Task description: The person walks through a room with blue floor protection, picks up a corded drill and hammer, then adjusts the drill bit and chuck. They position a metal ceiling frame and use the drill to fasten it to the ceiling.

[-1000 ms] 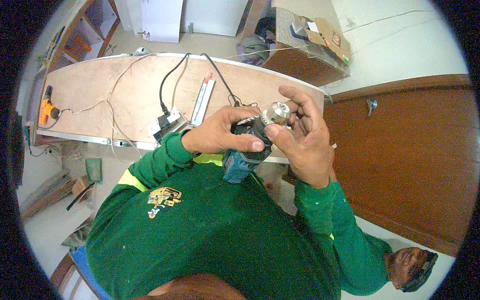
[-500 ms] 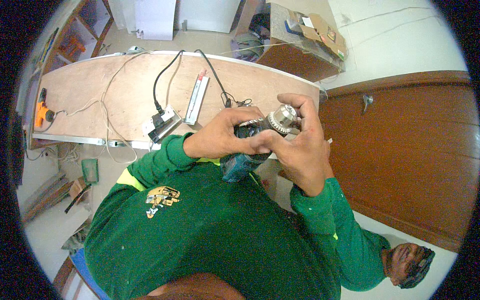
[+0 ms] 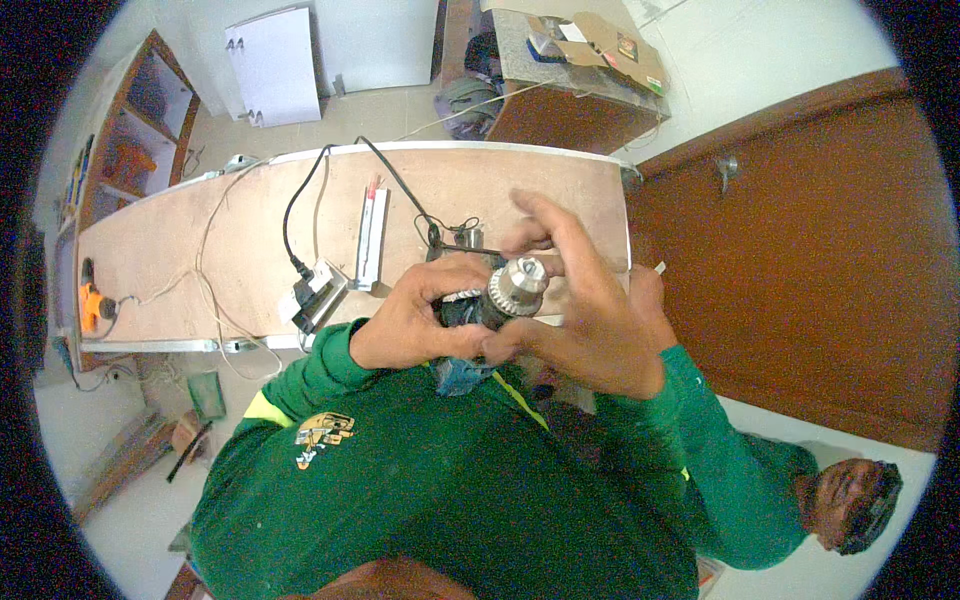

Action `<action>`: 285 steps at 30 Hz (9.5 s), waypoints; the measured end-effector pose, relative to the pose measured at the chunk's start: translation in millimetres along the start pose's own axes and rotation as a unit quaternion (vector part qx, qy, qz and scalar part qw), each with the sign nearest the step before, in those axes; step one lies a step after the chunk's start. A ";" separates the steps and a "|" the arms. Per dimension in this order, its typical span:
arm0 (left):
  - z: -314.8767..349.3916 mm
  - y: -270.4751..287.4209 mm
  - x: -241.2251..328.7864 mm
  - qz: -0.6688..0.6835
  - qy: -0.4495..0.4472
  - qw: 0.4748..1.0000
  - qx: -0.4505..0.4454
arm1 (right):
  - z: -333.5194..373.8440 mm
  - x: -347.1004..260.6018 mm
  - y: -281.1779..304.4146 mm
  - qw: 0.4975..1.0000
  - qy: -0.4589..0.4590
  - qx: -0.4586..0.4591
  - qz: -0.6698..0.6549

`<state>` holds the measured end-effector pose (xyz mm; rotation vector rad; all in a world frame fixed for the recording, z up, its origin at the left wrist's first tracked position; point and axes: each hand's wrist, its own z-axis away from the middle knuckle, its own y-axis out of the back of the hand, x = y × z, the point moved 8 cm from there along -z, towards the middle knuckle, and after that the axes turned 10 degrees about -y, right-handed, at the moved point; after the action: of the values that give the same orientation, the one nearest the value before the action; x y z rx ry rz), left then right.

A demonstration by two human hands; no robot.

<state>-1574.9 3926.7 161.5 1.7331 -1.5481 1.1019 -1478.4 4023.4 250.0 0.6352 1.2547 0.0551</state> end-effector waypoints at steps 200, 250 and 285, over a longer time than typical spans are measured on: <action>-59.0 40.2 49.5 0.024 0.122 0.991 -0.041 | -9.2 22.3 -39.0 0.992 0.023 0.032 -0.120; -39.2 42.9 36.1 0.013 0.067 0.993 0.101 | -3.5 24.9 -46.8 0.983 0.015 0.096 -0.153; -37.5 40.8 32.7 -0.003 0.053 0.988 0.144 | -17.9 30.5 -42.3 0.987 0.020 0.050 -0.154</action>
<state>-1622.8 3934.2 203.8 1.8281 -1.3719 1.4487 -1496.8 4007.3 200.6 0.5220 1.3887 -0.2544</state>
